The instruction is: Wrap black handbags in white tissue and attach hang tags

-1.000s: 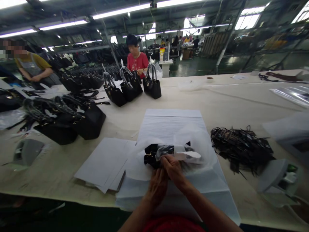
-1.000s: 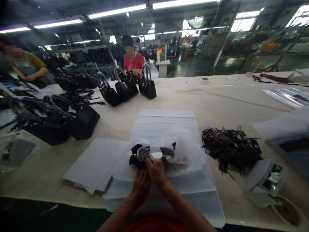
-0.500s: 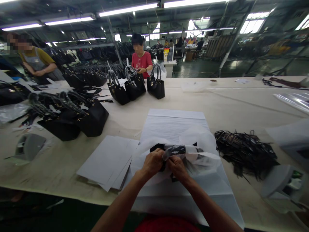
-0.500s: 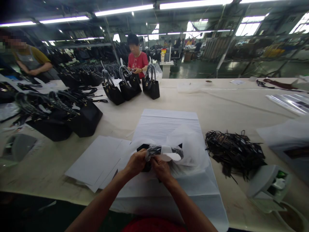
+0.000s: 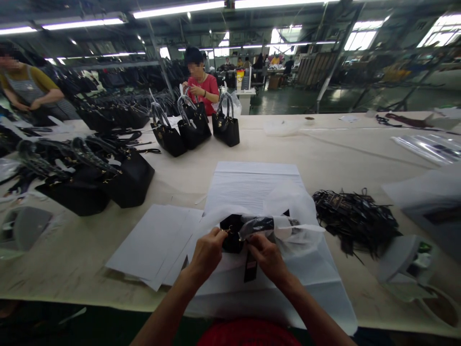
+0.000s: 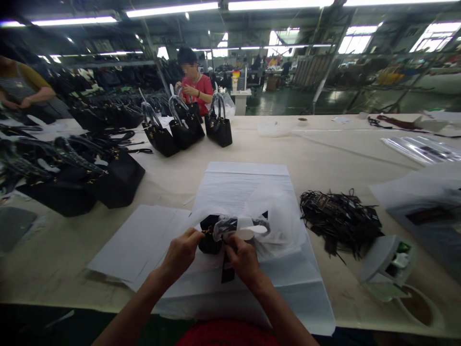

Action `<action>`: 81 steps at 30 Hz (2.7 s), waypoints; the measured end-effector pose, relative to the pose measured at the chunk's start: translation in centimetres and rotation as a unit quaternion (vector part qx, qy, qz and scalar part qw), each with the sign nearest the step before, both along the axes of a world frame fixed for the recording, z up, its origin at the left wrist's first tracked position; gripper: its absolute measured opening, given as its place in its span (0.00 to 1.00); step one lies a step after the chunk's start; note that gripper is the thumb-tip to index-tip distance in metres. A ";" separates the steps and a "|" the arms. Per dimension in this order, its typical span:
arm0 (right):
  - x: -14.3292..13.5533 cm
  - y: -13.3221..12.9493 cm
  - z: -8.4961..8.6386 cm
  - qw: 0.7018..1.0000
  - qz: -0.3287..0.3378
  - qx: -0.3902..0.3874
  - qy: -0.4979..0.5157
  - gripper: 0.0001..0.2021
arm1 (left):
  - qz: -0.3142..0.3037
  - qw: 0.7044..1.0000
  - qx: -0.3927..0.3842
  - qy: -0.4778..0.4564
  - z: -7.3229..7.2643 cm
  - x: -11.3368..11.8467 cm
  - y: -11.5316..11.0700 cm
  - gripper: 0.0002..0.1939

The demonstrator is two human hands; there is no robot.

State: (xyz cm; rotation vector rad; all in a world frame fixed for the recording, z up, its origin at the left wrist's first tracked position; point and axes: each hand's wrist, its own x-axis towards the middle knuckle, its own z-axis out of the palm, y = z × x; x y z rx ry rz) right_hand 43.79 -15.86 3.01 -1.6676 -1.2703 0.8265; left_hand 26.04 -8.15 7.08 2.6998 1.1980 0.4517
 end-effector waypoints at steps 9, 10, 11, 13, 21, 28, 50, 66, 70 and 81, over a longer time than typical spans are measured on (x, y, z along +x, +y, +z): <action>-0.8 1.6 0.7 0.998 -0.047 -0.037 0.002 0.08 | -0.048 0.980 0.192 0.009 -1.3 -1.3 -1.7 0.14; -0.7 1.6 0.7 0.998 -0.042 -0.037 0.024 0.08 | -0.040 0.981 0.191 0.000 -1.3 -1.5 -1.5 0.15; -0.6 1.5 0.6 0.997 -0.029 -0.039 0.058 0.08 | -0.030 0.982 0.186 -0.015 -1.3 -1.8 -1.5 0.15; -0.3 1.0 0.4 0.987 0.007 -0.047 0.153 0.09 | -0.026 0.984 0.166 -0.052 -0.9 -2.2 -1.6 0.15; 0.8 -1.9 0.0 0.893 0.050 -0.123 0.430 0.20 | -0.181 0.969 -0.035 -0.164 1.1 -0.7 -4.5 0.11; 0.8 -4.0 -0.9 0.803 0.174 -0.177 0.542 0.19 | -0.114 0.948 -0.163 -0.249 0.3 0.5 -5.8 0.07; -3.6 -1.9 -1.4 0.837 -0.067 -0.063 0.539 0.16 | 0.003 0.825 -0.451 -0.339 -2.8 -0.5 -8.8 0.27; -1.9 -4.5 -2.4 0.978 0.068 0.016 0.195 0.13 | 0.013 0.942 -0.234 -0.242 -2.6 -1.1 -6.0 0.12; -1.6 -3.9 -1.3 0.946 -0.008 0.011 0.324 0.15 | -0.017 0.963 -0.137 -0.233 -0.2 -2.6 -7.0 0.10; -1.4 -3.8 -0.4 0.924 0.063 -0.080 0.369 0.19 | -0.121 0.929 -0.325 -0.126 -2.1 -2.1 -13.0 0.09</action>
